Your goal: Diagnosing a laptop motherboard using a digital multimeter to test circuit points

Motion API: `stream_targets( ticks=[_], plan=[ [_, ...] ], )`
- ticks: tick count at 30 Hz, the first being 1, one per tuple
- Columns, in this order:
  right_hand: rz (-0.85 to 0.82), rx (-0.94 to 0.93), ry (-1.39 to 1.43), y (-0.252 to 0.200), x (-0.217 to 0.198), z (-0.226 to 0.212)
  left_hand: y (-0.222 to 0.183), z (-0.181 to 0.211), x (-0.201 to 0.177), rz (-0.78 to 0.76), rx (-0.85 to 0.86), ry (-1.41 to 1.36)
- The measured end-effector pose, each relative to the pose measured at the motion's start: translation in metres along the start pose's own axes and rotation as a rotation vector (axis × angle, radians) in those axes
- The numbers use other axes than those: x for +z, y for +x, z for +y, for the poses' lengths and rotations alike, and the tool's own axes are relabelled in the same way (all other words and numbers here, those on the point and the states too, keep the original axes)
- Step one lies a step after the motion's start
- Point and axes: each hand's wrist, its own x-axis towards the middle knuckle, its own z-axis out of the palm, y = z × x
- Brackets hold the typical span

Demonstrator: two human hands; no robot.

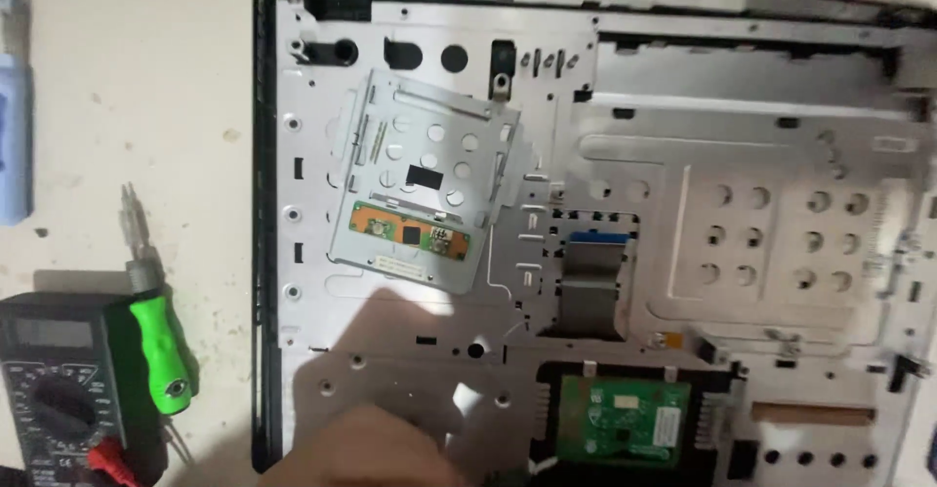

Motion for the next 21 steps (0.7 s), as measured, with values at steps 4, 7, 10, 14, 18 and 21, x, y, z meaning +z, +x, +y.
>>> stream_targets(
  ticks=[4, 7, 10, 14, 18, 21],
  plan=[
    [-0.085, 0.139, 0.023, 0.018, 0.003, -0.109, -0.026, 0.042, 0.04, 0.321, 0.277, 0.225],
    [-0.149, 0.24, 0.037, -0.05, 0.008, -0.261, -0.045, 0.065, 0.059, 0.721, 0.852, 0.376],
    [0.104, -0.057, 0.244, -0.185, 0.025, -0.429, -0.039, 0.052, 0.051, 0.616, 0.975, 0.401],
    [0.445, -0.736, 0.513, -0.245, 0.036, -0.471, -0.033, 0.047, 0.048, 0.584, 1.158, 0.478],
    [0.407, -0.856, 0.434, -0.229, 0.04, -0.459, -0.039, 0.052, 0.053, 0.529, 1.231, 0.423],
    [0.45, -1.024, 0.336, -0.238, 0.034, -0.469, -0.036, 0.049, 0.056, 0.516, 1.179, 0.414]
  ],
)
